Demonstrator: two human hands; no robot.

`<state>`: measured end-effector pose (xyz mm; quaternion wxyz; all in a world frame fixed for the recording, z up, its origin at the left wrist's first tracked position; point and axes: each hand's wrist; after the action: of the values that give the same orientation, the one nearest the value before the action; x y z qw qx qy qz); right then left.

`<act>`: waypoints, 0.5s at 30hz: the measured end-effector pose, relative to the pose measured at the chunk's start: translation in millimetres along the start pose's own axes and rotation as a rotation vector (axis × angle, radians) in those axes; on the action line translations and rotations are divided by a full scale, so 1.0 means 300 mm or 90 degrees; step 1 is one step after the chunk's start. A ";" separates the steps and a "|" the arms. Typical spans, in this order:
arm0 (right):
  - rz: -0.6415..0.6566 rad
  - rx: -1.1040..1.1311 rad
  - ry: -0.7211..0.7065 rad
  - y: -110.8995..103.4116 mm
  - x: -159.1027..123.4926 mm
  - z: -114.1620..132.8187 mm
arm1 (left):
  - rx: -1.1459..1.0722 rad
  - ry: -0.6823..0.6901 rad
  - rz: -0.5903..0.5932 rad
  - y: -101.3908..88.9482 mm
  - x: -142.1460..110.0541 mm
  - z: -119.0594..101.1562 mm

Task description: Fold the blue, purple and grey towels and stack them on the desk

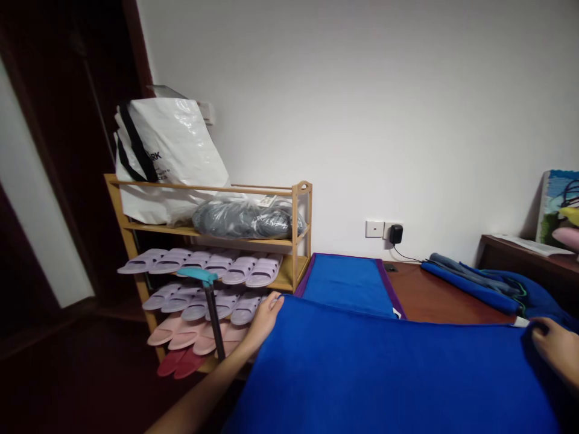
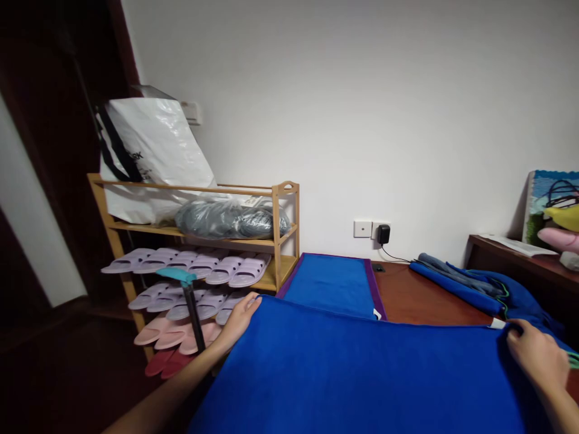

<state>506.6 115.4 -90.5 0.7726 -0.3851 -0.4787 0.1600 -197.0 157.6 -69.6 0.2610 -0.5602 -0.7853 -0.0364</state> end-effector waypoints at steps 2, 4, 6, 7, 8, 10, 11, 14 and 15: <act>0.035 -0.017 0.025 -0.016 0.013 0.052 | 0.009 0.007 -0.017 0.013 0.020 0.013; 0.044 -0.032 0.028 -0.015 0.028 0.090 | 0.028 0.015 -0.035 0.024 0.041 0.028; 0.042 -0.041 0.027 0.001 0.041 0.116 | 0.050 0.019 -0.050 0.034 0.059 0.043; 0.040 -0.045 0.023 0.013 0.044 0.126 | 0.062 0.020 -0.056 0.040 0.068 0.051; 0.039 -0.049 0.019 0.026 0.044 0.135 | 0.076 0.021 -0.059 0.046 0.076 0.059; 0.039 -0.061 0.008 0.051 0.035 0.152 | 0.110 0.019 -0.061 0.056 0.092 0.074; 0.031 -0.074 0.000 0.062 0.027 0.160 | 0.130 0.017 -0.062 0.060 0.100 0.080; -0.036 -0.142 -0.043 0.086 0.002 0.178 | 0.191 0.017 -0.085 0.060 0.111 0.078; -0.045 -0.156 -0.061 0.092 -0.002 0.180 | 0.204 0.022 -0.098 0.056 0.105 0.067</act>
<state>463.1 156.9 -98.3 0.7009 -0.4517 -0.5443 0.0914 -196.9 197.9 -76.6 0.3568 -0.4487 -0.8172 0.0598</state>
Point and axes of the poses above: each hand's wrist, its own x-axis towards the middle knuckle, its own y-axis out of the palm, z = x × y, and after that the axes turned 10 degrees about -z, right-handed
